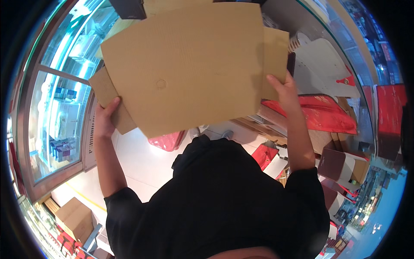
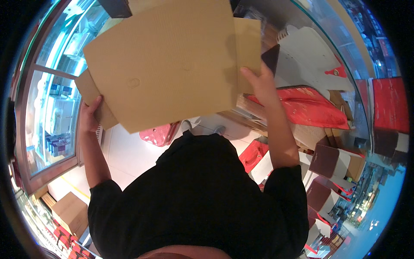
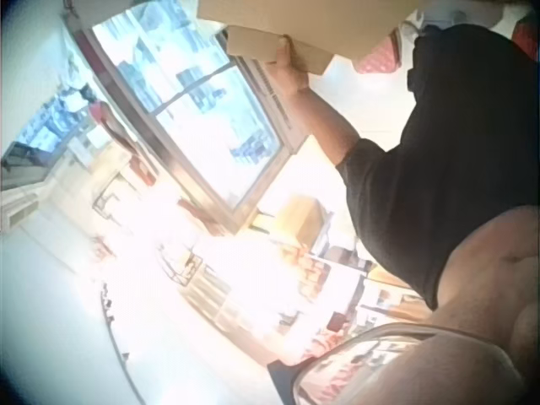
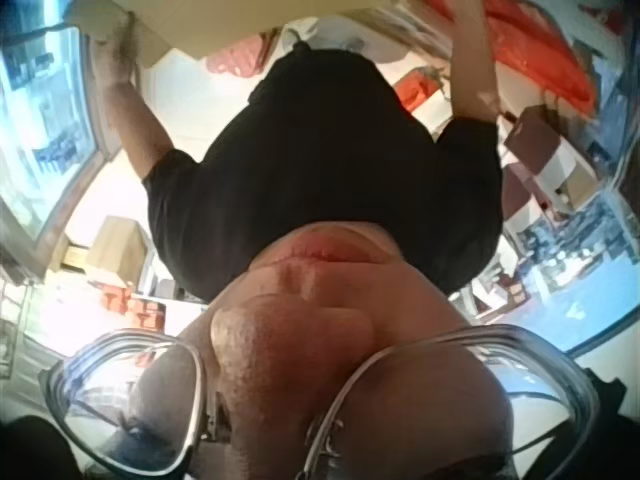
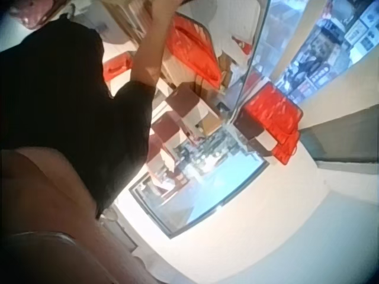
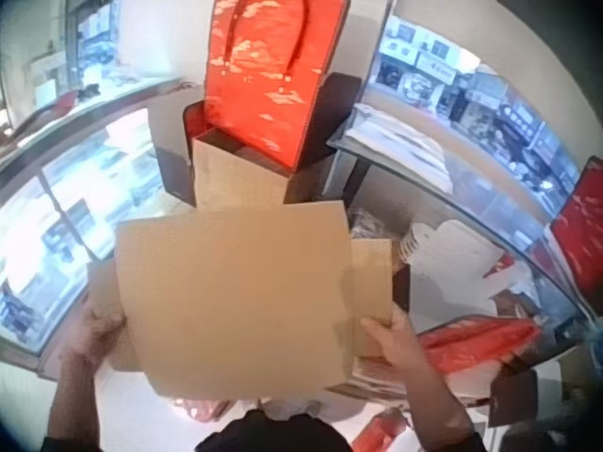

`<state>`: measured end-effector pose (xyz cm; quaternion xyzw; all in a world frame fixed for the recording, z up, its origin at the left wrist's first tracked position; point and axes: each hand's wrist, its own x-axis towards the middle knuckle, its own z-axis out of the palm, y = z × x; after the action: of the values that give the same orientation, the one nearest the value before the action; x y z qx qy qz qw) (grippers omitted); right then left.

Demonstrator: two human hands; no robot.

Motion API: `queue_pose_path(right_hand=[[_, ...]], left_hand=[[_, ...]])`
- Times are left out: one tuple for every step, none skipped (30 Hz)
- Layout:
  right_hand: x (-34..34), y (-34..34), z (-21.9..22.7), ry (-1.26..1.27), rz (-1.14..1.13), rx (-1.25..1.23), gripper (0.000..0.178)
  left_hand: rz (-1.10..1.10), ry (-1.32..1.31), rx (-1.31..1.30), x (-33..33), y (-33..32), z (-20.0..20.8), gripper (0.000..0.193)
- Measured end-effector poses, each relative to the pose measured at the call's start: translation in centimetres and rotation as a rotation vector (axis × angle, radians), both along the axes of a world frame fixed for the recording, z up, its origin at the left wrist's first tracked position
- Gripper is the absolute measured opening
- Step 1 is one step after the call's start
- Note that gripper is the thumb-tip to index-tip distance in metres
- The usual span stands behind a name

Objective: The person assembles flat cardboard pieces into red and white rectangular boxes by hand. They fold the flaps, tuck the tabs, and secure the structure, then place a smaller red gift box inside the assembled container. The process is repeated for multiple units.

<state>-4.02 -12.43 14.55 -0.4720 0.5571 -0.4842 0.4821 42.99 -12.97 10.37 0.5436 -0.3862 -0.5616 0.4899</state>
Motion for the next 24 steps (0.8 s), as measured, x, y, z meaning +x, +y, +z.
queue_pose_path(right_hand=[[0.7,0.2,-0.6,0.072,-0.013,-0.04,0.033],[1.3,0.5,-1.0,0.143,-0.028,-0.076,0.032],[1.8,0.8,-2.2,0.209,-0.045,-0.095,0.037],[3.2,0.9,-2.3,0.201,-0.051,-0.189,0.041],[4.9,1.0,-2.2,0.189,-0.053,-0.284,0.045],[5.6,1.1,-2.1,0.179,-0.054,-0.38,0.049],[4.5,0.6,-2.7,0.015,0.084,-0.332,0.061],[3.4,0.6,-3.3,-0.205,0.076,-0.241,0.061],[2.5,0.7,-3.8,-0.426,0.069,-0.152,0.06],[2.2,0.8,-3.8,-0.651,0.066,-0.062,0.06],[2.1,0.9,-3.8,-0.478,0.048,-0.113,0.058],[2.2,1.1,-3.7,-0.304,0.029,-0.161,0.056],[2.3,1.3,-3.6,-0.13,0.013,-0.205,0.054],[2.0,1.4,-3.8,-0.144,0.015,-0.174,0.054],[1.6,1.4,-4.1,-0.158,0.017,-0.143,0.053],[1.2,1.5,-4.3,-0.17,0.022,-0.111,0.052],[1.0,1.6,-4.6,-0.193,-0.01,-0.088,0.051],[0.9,1.8,-4.8,-0.217,-0.04,-0.066,0.049],[0.9,1.9,-4.9,-0.242,-0.066,-0.04,0.048],[0.9,2.1,-4.9,-0.253,-0.051,-0.021,0.047],[1.0,2.4,-4.7,-0.262,-0.035,-0.001,0.047],[1.2,2.5,-4.5,-0.274,-0.012,0.018,0.048],[1.0,2.5,-4.1,-0.258,-0.041,-0.031,0.054],[0.6,2.5,-3.3,-0.242,-0.07,-0.08,0.06]], left_hand=[[0.053,-0.109,-0.025,-1.7,-0.1,-0.2,0.035],[0.128,-0.223,-0.086,-3.0,-0.4,-1.1,0.03],[0.14,-0.277,-0.13,-4.0,-0.6,-2.5,0.034],[0.154,-0.336,-0.178,-4.8,-0.9,-3.4,0.038],[0.182,-0.198,-0.157,-5.6,-1.1,-3.1,0.042],[0.21,-0.06,-0.135,-6.6,-1.1,-2.7,0.047],[0.236,0.08,-0.109,-7.3,-0.9,-2.5,0.052],[0.255,0.129,-0.117,-7.7,-1.0,-2.1,0.054],[0.273,0.179,-0.124,-8.0,-1.1,-1.5,0.056],[0.295,0.224,-0.131,-8.2,-1.1,-0.6,0.057],[0.248,0.324,-0.131,-8.6,-0.8,0.3,0.058],[0.24,0.348,-0.132,-8.7,-0.9,0.3,0.058],[0.237,0.371,-0.133,-8.7,-1.0,0.2,0.058],[0.234,0.395,-0.134,-8.6,-1.1,0.0,0.057],[0.133,0.314,-0.168,-8.3,-1.3,-0.2,0.057],[0.034,0.236,-0.201,-8.0,-1.5,-0.4,0.057],[-0.064,0.156,-0.234,-7.9,-1.7,-0.5,0.057],[-0.07,0.157,-0.236,-8.0,-1.8,-0.5,0.053],[-0.072,0.156,-0.237,-8.0,-1.9,-0.4,0.049],[-0.073,0.154,-0.238,-8.0,-1.9,-0.4,0.045],[-0.052,0.131,-0.26,-7.9,-2.0,-0.6,0.045],[-0.025,0.104,-0.283,-7.6,-2.1,-1.0,0.044],[0.002,0.077,-0.307,-7.3,-2.2,-1.2,0.043],[0.023,0.041,-0.347,-6.7,-2.5,-1.1,0.045]])
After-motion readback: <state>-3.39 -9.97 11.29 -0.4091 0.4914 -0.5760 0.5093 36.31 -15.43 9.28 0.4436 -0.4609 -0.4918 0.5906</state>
